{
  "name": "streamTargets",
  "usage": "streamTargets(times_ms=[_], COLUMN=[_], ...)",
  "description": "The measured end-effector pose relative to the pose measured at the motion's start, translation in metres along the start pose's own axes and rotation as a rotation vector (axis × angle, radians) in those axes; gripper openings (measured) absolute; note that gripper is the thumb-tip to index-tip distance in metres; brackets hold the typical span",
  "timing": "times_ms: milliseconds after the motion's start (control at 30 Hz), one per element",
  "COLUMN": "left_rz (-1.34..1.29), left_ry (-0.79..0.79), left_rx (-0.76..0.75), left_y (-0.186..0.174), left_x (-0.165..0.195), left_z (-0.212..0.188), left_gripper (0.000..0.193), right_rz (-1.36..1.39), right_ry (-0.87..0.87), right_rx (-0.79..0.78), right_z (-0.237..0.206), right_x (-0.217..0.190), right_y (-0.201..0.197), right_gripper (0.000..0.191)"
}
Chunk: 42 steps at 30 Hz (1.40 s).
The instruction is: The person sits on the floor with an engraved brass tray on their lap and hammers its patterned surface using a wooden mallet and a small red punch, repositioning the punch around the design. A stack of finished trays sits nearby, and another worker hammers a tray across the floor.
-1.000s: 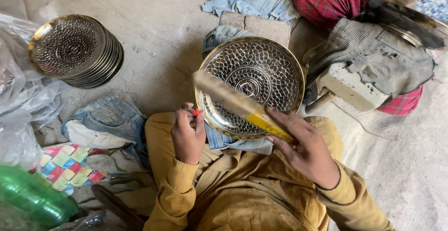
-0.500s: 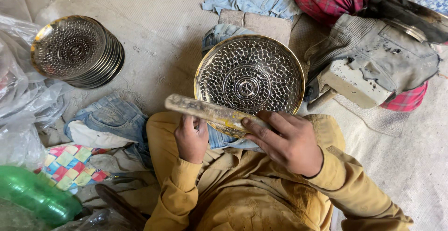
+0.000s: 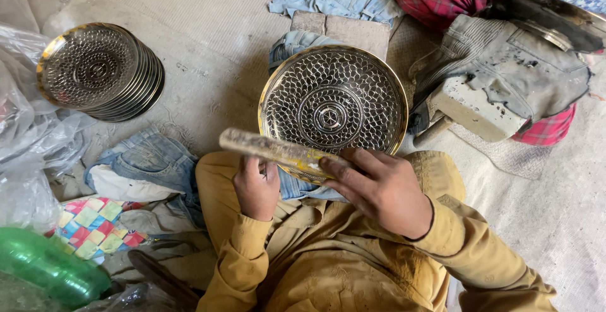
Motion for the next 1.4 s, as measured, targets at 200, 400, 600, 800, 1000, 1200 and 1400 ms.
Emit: streamTargets(times_ms=[200,400,600,800,1000,1200,1400], left_rz=[-0.033,-0.027,-0.008,0.035,0.038,-0.040,-0.020], left_ry=[-0.131,-0.096,-0.060,-0.141,-0.156,-0.113,-0.095], left_rx=[-0.066,-0.057,-0.052,-0.095,-0.131,-0.128,-0.159], left_y=[0.000,0.000,-0.002,-0.001,-0.002,-0.004,-0.004], left_x=[-0.003,0.000,0.006,0.004,0.005,0.011,0.013], left_z=[0.004,0.007,0.008,0.014,0.016,0.023,0.026], left_gripper=[0.026,0.022,0.024,0.021,0.019,0.022,0.018], right_rz=[0.019,0.128,0.198,0.135,0.133,0.147,0.223], right_ry=[0.028,0.031,0.070,0.121,0.156,0.147,0.217], right_rx=[0.034,0.075,0.064,0.026,0.022,0.025,0.040], right_z=[0.004,0.007,0.007,0.009,0.009,0.011,0.009], right_x=[0.000,0.000,0.006,0.013,0.017,0.018,0.024], right_y=[-0.001,-0.005,-0.008,-0.003,-0.003,-0.005,-0.004], right_gripper=[0.035,0.034,0.033,0.031,0.031,0.032,0.031])
Point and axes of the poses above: each hand's wrist, its own z-axis towards the middle knuckle, its own y-axis out of the palm, x = y × z, the point moved 8 cm from there along z, towards the middle knuckle, and after that the axes turned 11 degrees about z, right-handed, at the moved point
